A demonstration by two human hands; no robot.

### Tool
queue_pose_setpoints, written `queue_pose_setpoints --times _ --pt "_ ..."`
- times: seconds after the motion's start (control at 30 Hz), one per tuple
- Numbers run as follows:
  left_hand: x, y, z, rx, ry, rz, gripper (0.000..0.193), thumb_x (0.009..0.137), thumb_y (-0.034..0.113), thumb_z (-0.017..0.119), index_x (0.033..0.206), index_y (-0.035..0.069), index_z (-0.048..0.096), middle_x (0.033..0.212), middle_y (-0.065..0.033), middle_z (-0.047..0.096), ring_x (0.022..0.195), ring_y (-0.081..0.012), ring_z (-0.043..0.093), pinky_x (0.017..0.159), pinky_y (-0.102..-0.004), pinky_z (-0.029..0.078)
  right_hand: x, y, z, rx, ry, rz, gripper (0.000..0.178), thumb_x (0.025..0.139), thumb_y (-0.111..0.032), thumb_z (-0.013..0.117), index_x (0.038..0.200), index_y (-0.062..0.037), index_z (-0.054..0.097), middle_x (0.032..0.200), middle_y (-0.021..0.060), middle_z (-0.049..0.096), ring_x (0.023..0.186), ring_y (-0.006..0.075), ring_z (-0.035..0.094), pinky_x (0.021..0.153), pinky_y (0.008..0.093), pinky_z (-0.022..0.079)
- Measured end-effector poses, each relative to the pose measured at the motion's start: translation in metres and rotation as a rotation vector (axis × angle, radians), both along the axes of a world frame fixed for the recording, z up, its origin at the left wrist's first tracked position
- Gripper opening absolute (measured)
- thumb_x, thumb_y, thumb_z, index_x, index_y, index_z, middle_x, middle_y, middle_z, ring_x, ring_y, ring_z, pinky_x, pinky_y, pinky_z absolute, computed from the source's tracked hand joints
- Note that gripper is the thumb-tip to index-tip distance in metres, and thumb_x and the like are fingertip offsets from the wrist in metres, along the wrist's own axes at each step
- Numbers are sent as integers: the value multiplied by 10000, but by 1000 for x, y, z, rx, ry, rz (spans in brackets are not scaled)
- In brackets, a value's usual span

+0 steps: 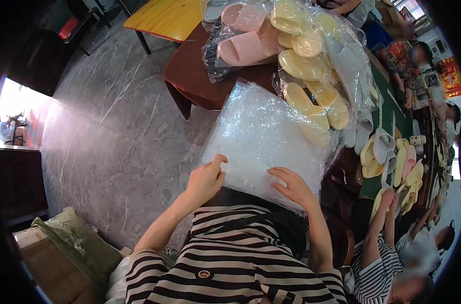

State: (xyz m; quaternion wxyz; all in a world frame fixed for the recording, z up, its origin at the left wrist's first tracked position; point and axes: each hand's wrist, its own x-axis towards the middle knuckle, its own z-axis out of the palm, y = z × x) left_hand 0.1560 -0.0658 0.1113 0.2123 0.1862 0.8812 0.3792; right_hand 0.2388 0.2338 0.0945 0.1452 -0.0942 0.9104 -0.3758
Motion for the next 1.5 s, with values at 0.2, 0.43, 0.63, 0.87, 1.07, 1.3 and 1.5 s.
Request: queue_pose_setpoints --times 0.2,0.43,0.63,0.87,1.07,1.3,1.5 --pt "-28 -4 1 -52 214 3 170 847 79 566 1002 77 634 846 -134 663 749 -337 651 652 -446 499 -3 0 6 36 93 -184 300 920 -87 573 1215 -64 625 1149 124 657 1030 331 638 862 386 530" --pt "-35 -11 -26 -164 279 -10 126 857 100 567 917 69 674 885 -150 664 840 -368 649 712 -469 514 17 -25 24 232 319 -87 348 840 -17 592 1184 -58 627 1102 124 670 972 299 662 813 378 553" --pt "-67 -19 5 -11 274 180 139 888 93 560 969 62 669 966 -150 654 914 -365 642 761 -451 503 25 -34 2 314 349 22 356 811 -48 591 1167 -44 607 1104 113 656 992 288 650 815 373 551" --pt "-94 105 2 -14 415 -367 206 888 128 616 1080 58 641 1015 -118 630 930 -299 629 789 -390 503 26 -36 -5 284 303 37 353 826 -104 579 1171 -35 574 1087 116 632 995 300 635 822 382 542" --pt "-112 156 -75 -69 682 -370 414 844 277 687 1164 24 613 1227 -177 511 1220 -341 441 1052 -526 323 18 7 8 -24 82 -44 445 933 -326 631 1262 -30 587 1241 164 615 1137 315 600 931 375 508" --pt "-107 151 -107 -3 693 -343 584 861 382 657 1330 59 529 1389 -182 422 1386 -385 293 1172 -615 94 -45 198 -31 -750 352 -1288 180 965 -73 556 1119 2 611 1043 84 642 918 145 619 804 257 521" --pt "-109 152 -104 -74 685 -370 637 887 446 607 1415 113 476 1498 -155 354 1458 -382 194 1182 -618 26 -73 247 -89 -522 120 -1378 491 864 -154 696 1292 -24 493 1047 65 632 908 142 598 746 253 495"
